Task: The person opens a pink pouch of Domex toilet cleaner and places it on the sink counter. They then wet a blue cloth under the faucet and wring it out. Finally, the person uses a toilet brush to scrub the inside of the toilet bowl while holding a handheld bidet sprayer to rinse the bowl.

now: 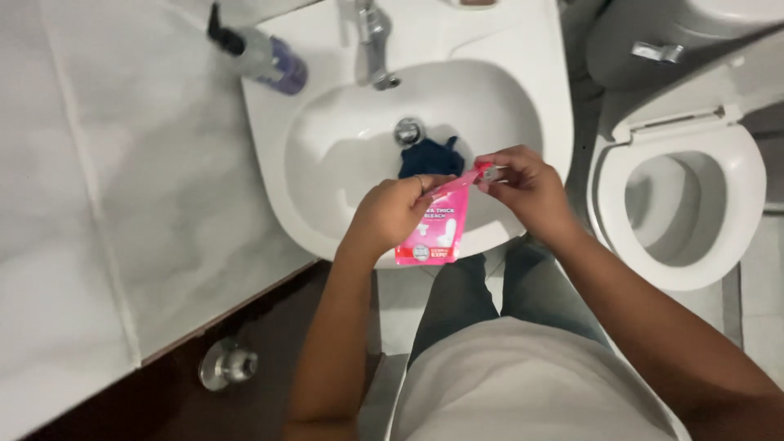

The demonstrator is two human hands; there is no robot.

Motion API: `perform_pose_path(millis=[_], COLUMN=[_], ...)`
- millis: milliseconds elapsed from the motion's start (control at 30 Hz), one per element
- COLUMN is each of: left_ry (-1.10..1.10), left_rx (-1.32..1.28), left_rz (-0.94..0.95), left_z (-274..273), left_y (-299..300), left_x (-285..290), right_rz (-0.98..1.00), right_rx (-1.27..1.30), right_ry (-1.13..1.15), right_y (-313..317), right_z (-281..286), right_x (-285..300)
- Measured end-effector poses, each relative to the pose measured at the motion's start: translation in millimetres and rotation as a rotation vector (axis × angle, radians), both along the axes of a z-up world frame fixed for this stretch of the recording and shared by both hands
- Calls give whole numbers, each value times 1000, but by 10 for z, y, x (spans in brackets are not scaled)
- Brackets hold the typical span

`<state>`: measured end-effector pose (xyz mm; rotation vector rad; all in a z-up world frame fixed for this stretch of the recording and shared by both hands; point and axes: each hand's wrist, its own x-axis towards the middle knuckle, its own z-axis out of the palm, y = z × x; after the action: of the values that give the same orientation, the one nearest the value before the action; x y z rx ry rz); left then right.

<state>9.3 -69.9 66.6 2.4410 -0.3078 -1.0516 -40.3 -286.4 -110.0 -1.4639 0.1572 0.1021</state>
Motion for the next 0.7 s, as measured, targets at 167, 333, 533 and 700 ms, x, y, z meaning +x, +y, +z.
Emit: perform_pose_path(millis=[167,333,533,700], left_ry=[-11,-33,-30,-40], left_rx=[-162,-246,-297,-269], left_rz=[-10,-98,-228,-328], left_z=[-176,-214,-630,-1085], left_y=[-353,-957,-1861,-2478], left_x=[-19,8,-73,-268], right_rz=[-168,-381,-479,-546], right_rx=[-6,-33,-397,-591], right_ry=[-24,96,342,461], right_y=[-485,-1183,-2285,-2985], right_z=[240,224,-17,-309], right_x=[-272,-727,-1268,-1608])
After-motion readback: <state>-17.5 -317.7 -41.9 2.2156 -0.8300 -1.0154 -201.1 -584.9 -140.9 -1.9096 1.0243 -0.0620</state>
